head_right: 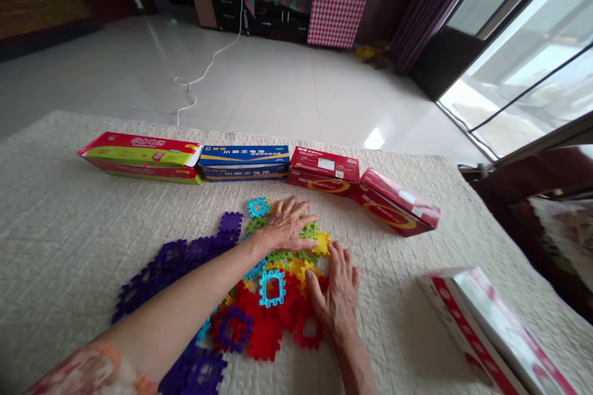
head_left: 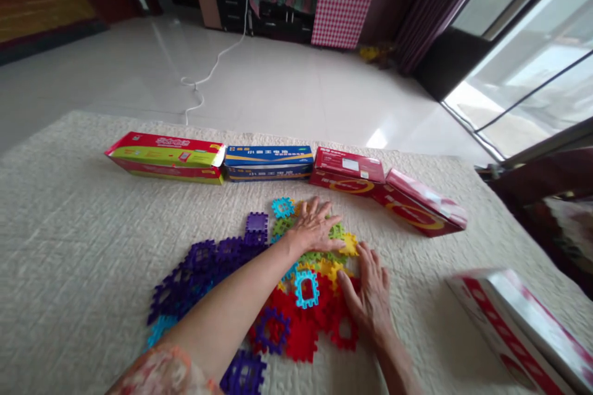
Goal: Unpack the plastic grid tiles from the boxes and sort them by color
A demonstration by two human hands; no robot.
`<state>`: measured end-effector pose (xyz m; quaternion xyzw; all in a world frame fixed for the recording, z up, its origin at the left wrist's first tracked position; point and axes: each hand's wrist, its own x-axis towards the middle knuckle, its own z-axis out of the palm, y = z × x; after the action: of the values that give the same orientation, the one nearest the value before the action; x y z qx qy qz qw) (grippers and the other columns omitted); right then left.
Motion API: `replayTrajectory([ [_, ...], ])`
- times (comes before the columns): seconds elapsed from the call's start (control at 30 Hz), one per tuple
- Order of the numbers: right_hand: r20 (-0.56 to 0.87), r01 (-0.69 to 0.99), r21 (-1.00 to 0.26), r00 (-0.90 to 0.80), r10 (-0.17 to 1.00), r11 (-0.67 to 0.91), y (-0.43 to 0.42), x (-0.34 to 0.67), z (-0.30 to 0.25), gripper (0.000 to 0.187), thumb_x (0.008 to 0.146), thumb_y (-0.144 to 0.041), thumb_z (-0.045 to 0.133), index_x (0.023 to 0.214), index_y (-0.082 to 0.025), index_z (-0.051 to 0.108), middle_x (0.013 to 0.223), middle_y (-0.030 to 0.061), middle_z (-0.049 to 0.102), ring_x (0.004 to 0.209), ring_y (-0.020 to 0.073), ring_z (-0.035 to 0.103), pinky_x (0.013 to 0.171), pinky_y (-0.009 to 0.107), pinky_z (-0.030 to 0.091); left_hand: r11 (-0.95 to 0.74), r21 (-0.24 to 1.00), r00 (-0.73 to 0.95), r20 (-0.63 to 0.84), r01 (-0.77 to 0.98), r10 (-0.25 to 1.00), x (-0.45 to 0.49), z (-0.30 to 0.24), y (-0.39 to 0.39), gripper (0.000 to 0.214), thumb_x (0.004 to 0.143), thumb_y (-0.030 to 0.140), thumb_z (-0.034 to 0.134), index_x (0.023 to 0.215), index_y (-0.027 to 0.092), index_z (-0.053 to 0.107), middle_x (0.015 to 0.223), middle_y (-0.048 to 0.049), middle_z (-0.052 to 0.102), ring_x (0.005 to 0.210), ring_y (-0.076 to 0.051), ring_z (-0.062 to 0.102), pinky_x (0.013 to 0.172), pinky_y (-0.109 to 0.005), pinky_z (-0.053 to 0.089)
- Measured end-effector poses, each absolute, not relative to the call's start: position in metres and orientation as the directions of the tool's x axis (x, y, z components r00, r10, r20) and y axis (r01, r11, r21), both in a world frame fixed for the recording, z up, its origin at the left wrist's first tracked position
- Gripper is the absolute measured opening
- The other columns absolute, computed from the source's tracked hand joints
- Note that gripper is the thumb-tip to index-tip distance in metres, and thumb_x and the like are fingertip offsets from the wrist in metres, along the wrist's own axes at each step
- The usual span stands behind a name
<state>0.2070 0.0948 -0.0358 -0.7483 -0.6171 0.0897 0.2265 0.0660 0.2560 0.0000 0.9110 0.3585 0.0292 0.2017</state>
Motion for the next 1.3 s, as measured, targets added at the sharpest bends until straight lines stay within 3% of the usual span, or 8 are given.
replayTrajectory([
  [0.27, 0.193, 0.877, -0.481, 0.123, 0.973, -0.015, 0.092, 0.165, -0.035, 0.059, 0.092, -0.046, 0.046, 0.142, -0.017, 0.035, 0.152, 0.0186, 0.035, 0.143, 0.0347, 0.025, 0.109, 0.062, 0.025, -0.784, 0.336, 0.846, -0.089, 0.522, 0.525, 0.023, 0.015, 0.254, 0.056, 0.076, 0.055, 0.063, 0.122, 0.024, 0.059, 0.149, -0.0121, 0.041, 0.138, -0.035, 0.033, 0.107, -0.06, 0.03],
  [0.4, 0.208, 0.866, -0.496, 0.042, 0.977, 0.069, 0.096, 0.137, -0.031, 0.059, 0.092, -0.043, 0.049, 0.142, -0.017, 0.034, 0.151, 0.0182, 0.035, 0.142, 0.0338, 0.026, 0.109, 0.06, 0.027, -0.795, 0.271, 0.835, -0.067, 0.542, 0.547, -0.016, 0.024, 0.248, 0.045, 0.077, 0.049, 0.064, 0.112, 0.022, 0.063, 0.137, -0.0114, 0.052, 0.128, -0.03, 0.046, 0.103, -0.048, 0.038],
  [0.63, 0.204, 0.816, -0.554, -0.061, 0.977, 0.167, 0.11, 0.082, -0.028, 0.06, 0.091, -0.041, 0.052, 0.144, -0.02, 0.032, 0.153, 0.0168, 0.032, 0.143, 0.0351, 0.024, 0.109, 0.062, 0.028, -0.784, 0.18, 0.804, -0.08, 0.594, 0.59, -0.086, 0.039, 0.24, 0.031, 0.077, 0.043, 0.063, 0.096, 0.019, 0.066, 0.103, -0.008, 0.067, 0.104, -0.027, 0.059, 0.094, -0.04, 0.042],
  [0.83, 0.19, 0.72, -0.64, -0.191, 0.963, 0.269, 0.125, 0.035, -0.018, 0.061, 0.092, -0.044, 0.051, 0.144, -0.021, 0.031, 0.154, 0.0177, 0.029, 0.143, 0.0345, 0.025, 0.108, 0.063, 0.03, -0.647, 0.252, 0.682, -0.087, 0.72, 0.726, -0.16, 0.04, 0.244, 0.024, 0.079, 0.038, 0.065, 0.098, 0.024, 0.066, 0.106, -0.0034, 0.066, 0.108, -0.024, 0.058, 0.097, -0.038, 0.041],
  [0.93, 0.162, 0.664, -0.677, -0.288, 0.944, 0.319, 0.153, 0.034, -0.006, 0.052, 0.093, -0.047, 0.047, 0.139, -0.024, 0.04, 0.151, 0.015, 0.038, 0.139, 0.0315, 0.035, 0.107, 0.06, 0.032, -0.549, 0.254, 0.579, -0.058, 0.796, 0.813, -0.192, 0.045, 0.247, 0.035, 0.081, 0.039, 0.064, 0.112, 0.024, 0.063, 0.119, -0.0059, 0.063, 0.118, -0.026, 0.053, 0.103, -0.043, 0.037],
  [1.0, 0.203, 0.654, -0.687, -0.246, 0.948, 0.317, 0.182, 0.041, -0.003, 0.046, 0.094, -0.047, 0.045, 0.133, -0.023, 0.046, 0.147, 0.0143, 0.043, 0.136, 0.0288, 0.04, 0.108, 0.056, 0.033, -0.527, 0.232, 0.541, 0.006, 0.818, 0.841, -0.201, 0.052, 0.241, 0.044, 0.084, 0.042, 0.061, 0.123, 0.022, 0.058, 0.129, -0.0092, 0.058, 0.126, -0.029, 0.048, 0.106, -0.047, 0.034],
  [1.17, 0.244, 0.695, -0.679, -0.088, 0.966, 0.235, 0.242, 0.049, -0.014, 0.054, 0.09, -0.046, 0.045, 0.132, -0.012, 0.045, 0.146, 0.0243, 0.038, 0.137, 0.0364, 0.034, 0.104, 0.064, 0.031, -0.612, 0.268, 0.608, 0.11, 0.744, 0.787, -0.17, 0.064, 0.184, 0.052, 0.089, 0.05, 0.053, 0.132, 0.021, 0.051, 0.141, -0.0108, 0.05, 0.137, -0.032, 0.036, 0.111, -0.053, 0.028],
  [1.3, 0.202, 0.641, -0.688, -0.283, 0.938, 0.341, 0.226, 0.043, -0.009, 0.039, 0.091, -0.042, 0.047, 0.123, -0.02, 0.056, 0.126, 0.0122, 0.061, 0.124, 0.0272, 0.052, 0.103, 0.05, 0.04, -0.69, 0.349, 0.707, 0.099, 0.634, 0.7, -0.131, 0.057, 0.122, 0.056, 0.089, 0.055, 0.05, 0.132, 0.019, 0.051, 0.145, -0.0124, 0.047, 0.14, -0.032, 0.031, 0.113, -0.051, 0.026],
])
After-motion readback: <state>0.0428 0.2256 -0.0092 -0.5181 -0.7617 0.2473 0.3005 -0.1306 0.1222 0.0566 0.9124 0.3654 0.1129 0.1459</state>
